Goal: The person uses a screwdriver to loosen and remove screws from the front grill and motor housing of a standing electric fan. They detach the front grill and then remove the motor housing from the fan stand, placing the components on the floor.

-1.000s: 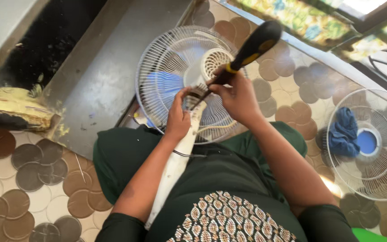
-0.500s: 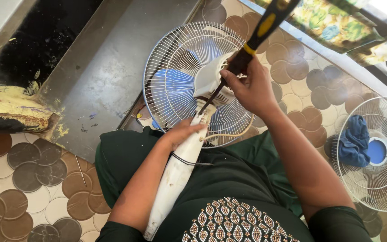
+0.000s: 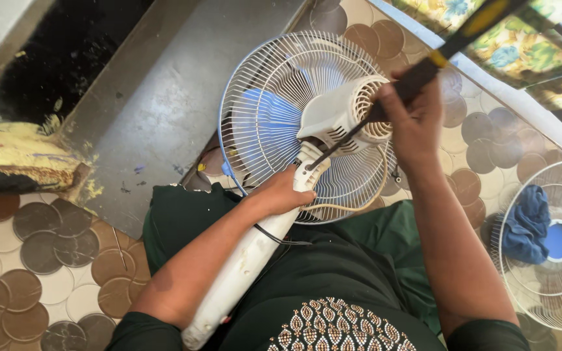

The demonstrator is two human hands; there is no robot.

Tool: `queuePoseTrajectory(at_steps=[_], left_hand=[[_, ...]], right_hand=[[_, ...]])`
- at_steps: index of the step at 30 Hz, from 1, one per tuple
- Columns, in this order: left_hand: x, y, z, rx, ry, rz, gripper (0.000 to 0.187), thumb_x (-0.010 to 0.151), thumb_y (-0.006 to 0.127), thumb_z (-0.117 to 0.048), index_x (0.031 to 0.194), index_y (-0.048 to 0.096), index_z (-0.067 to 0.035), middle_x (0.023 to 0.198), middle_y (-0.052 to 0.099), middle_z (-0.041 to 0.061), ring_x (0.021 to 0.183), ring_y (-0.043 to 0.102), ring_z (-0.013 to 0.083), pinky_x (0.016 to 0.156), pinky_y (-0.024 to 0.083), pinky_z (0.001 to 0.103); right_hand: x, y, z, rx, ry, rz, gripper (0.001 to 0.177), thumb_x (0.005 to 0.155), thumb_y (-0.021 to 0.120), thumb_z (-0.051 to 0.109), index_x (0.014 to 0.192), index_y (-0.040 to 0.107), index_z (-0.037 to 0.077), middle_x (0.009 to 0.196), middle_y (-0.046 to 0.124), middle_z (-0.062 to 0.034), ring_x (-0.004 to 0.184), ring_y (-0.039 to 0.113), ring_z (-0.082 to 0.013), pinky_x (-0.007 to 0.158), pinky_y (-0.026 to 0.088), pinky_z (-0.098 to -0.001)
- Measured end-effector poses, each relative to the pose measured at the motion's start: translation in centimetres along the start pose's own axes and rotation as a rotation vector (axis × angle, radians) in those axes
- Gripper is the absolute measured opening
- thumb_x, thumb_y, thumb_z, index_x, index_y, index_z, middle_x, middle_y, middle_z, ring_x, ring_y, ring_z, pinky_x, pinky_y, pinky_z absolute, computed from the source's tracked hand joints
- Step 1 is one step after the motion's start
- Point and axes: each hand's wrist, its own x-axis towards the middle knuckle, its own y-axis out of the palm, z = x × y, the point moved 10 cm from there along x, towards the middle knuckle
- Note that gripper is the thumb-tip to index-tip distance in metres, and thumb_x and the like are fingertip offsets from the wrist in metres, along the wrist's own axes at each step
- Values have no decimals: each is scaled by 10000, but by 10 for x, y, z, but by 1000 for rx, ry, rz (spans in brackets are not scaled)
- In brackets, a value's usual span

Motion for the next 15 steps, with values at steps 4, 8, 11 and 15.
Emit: queuePoseTrajectory(at_steps=[4,8,11,15], left_hand=[[6,-18,-9,67,28,16,711,749,744,-422,1265,555,29,1122,712,243,1053,705,361,917,536,418],[6,-18,2,52,-57,45,724,726,713,-405,1289,551,21,1115,733,226,1022,728,343,897,547,411],[5,-15,6,105,-100,47,797,746,744,-426,1330,502,59,1134,702,265,1045,714,350,908,546,412],[4,-14,6,86,-79,24,835,739,755,-415,1354,476,76,1129,700,273,1049,713,353,908,547,404]], right_hand=[[3,-28,-10,111,93,-98,279,1087,660,61,1306,492,24,988,666,-90,852,686,-169,765,603,-317],[-2,-31,1,87,-4,-107,277,1113,664,59,1322,487,15,1058,681,-98,959,720,-168,865,641,-344],[-1,-9,14,1,-127,-50,281,1147,680,49,1346,487,1,1108,666,-100,1000,724,-172,924,644,-346],[5,37,19,-116,-118,69,288,1109,682,58,1322,501,-11,1087,673,-88,1015,735,-163,884,659,-319]])
